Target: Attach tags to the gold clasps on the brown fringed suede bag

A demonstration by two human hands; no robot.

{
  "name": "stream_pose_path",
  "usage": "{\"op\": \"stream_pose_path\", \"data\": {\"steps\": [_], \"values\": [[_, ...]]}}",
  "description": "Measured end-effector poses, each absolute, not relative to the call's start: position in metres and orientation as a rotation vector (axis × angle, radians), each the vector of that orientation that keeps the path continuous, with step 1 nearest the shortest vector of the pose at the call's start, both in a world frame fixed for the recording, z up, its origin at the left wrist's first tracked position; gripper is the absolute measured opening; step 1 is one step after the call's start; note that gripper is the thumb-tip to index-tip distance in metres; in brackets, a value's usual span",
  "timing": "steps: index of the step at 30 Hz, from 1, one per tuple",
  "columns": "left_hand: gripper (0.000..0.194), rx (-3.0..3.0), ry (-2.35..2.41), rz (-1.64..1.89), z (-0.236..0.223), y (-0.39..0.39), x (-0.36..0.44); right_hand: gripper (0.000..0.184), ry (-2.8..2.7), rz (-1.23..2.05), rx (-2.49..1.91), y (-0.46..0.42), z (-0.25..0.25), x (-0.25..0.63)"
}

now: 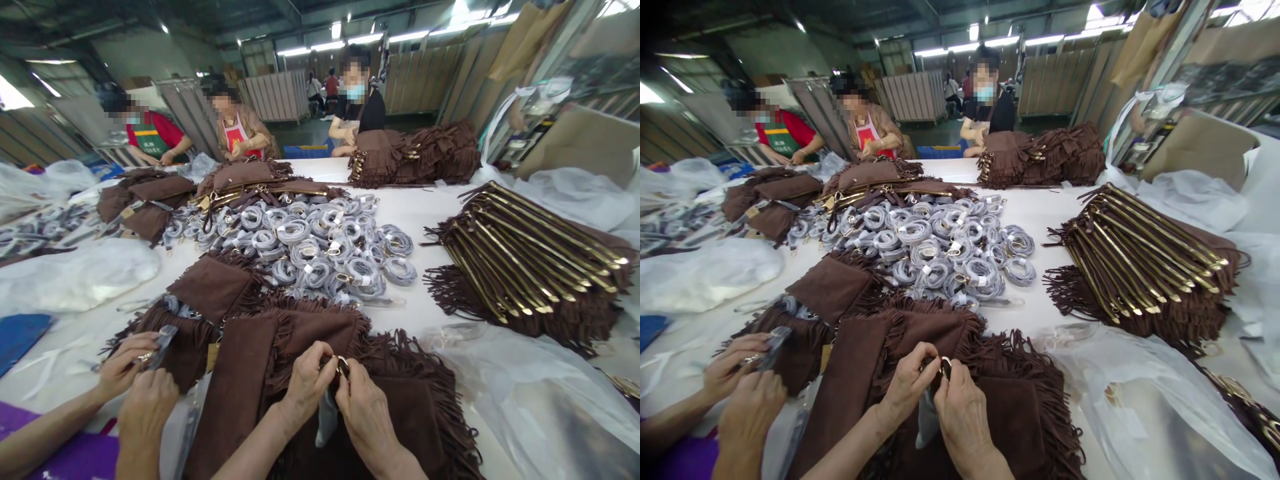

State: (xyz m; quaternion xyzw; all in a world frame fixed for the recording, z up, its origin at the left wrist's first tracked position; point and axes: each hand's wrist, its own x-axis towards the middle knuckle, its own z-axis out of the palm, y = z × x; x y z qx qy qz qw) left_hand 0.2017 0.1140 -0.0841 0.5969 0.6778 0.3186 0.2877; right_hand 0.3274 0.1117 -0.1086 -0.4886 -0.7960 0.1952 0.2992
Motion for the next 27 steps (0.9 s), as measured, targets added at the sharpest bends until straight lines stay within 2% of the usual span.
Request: {"op": "stream_pose_path", "data": {"steps": [2, 4, 7, 10, 12, 18, 21, 24, 27], "values": [[0.012, 1.607, 1.752, 0.798, -0.082, 0.111, 0.2, 0.026, -2.083, 0.727, -1.297, 0.106, -0.108, 0.338], [0.017, 1.701, 1.683, 0.721, -0.082, 0.103, 0.193, 0.024, -1.978, 1.092, -1.347, 0.102, -0.106, 0.352], [0.041, 1.946, 1.638, 0.578, -0.091, 0.08, 0.172, 0.019, -1.786, 1.506, -1.373, 0.101, -0.101, 0.371], [0.065, 2.204, 1.721, 0.436, -0.11, 0.058, 0.147, 0.017, -1.695, 1.643, -1.287, 0.099, -0.093, 0.381], [0.066, 2.346, 1.776, 0.358, -0.122, 0.051, 0.139, 0.018, -1.678, 1.663, -1.256, 0.095, -0.088, 0.382], [0.052, 2.665, 1.881, 0.47, -0.135, 0.059, 0.158, 0.016, -1.887, 1.405, -1.324, 0.076, -0.088, 0.392], [0.036, 2.852, 1.776, 0.609, -0.145, 0.062, 0.166, 0.022, -1.9, 1.13, -1.338, 0.064, -0.1, 0.417], [0.034, 2.882, 1.778, 0.641, -0.16, 0.062, 0.165, 0.02, -1.64, 0.859, -1.478, 0.056, -0.104, 0.459], [0.036, 2.832, 1.816, 0.579, -0.173, 0.058, 0.163, 0.029, -1.313, 0.569, -1.843, 0.066, -0.106, 0.511]]}}
